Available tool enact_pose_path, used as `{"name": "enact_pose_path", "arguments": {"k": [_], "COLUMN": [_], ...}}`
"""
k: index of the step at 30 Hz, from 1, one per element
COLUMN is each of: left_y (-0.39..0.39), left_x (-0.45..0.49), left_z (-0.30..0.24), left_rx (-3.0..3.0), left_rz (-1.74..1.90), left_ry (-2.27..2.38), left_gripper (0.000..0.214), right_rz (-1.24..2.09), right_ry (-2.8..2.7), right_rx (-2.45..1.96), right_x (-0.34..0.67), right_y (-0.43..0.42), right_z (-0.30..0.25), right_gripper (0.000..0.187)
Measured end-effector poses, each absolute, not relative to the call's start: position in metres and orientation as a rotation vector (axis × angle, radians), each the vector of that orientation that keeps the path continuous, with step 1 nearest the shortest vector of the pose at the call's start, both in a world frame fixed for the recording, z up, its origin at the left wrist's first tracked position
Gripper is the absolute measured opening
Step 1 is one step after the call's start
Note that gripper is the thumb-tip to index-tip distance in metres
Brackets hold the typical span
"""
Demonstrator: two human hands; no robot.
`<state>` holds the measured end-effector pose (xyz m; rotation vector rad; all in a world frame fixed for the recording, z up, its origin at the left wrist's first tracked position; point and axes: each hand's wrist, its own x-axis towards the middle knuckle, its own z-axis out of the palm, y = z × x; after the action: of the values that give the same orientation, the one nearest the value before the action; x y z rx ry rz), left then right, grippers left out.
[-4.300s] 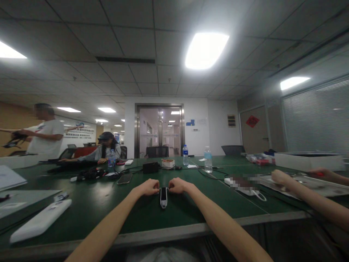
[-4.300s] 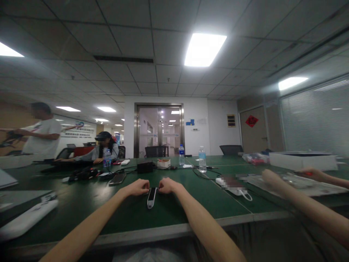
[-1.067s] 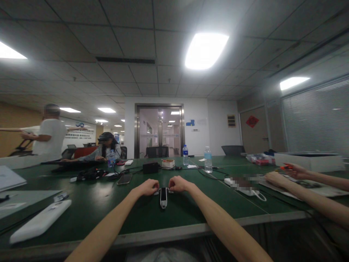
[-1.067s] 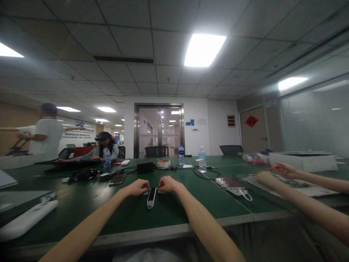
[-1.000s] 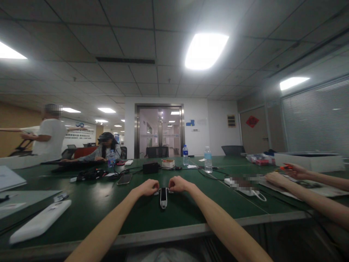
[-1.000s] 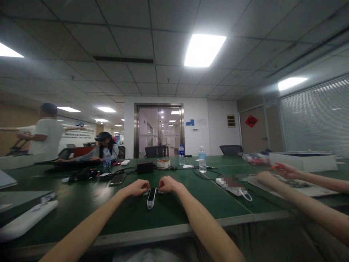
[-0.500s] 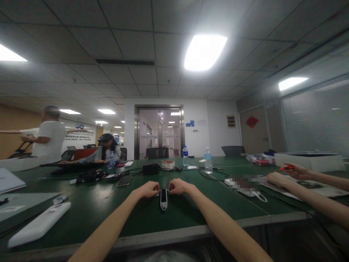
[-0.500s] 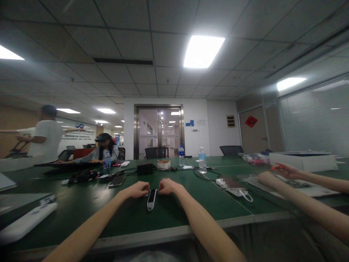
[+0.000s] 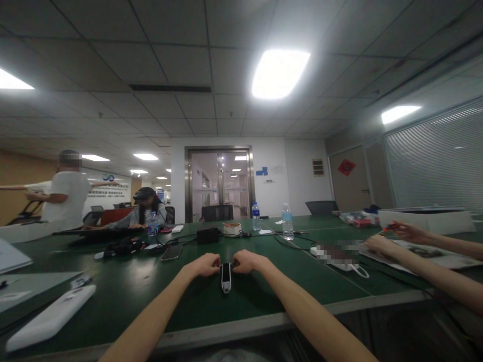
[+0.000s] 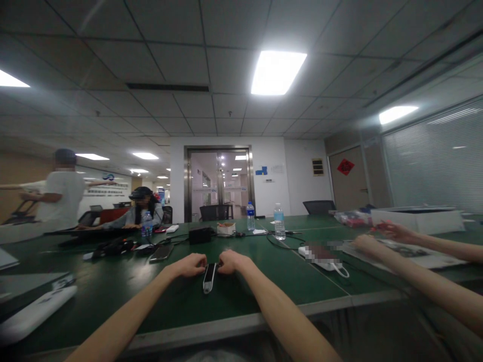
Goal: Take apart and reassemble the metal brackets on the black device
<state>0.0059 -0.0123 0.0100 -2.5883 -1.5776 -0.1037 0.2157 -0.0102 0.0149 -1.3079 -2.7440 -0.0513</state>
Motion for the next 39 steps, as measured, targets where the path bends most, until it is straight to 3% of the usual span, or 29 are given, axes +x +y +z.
{"name": "enact_pose_path", "arguments": {"k": [39], "left_y": [-0.0075], "left_x": [0.0055], "left_z": [0.0074], "left_rx": [-2.578], "left_rz": [-0.073], "left_ry": [-1.565], "left_gripper": [0.020], "right_rz": [0.010], "right_ry": [-2.721], "right_rx": [-1.308], "right_x": [0.2190], "right_y": [-0.0071], "right_z": [0.0159], "right_gripper": [0.031]}}
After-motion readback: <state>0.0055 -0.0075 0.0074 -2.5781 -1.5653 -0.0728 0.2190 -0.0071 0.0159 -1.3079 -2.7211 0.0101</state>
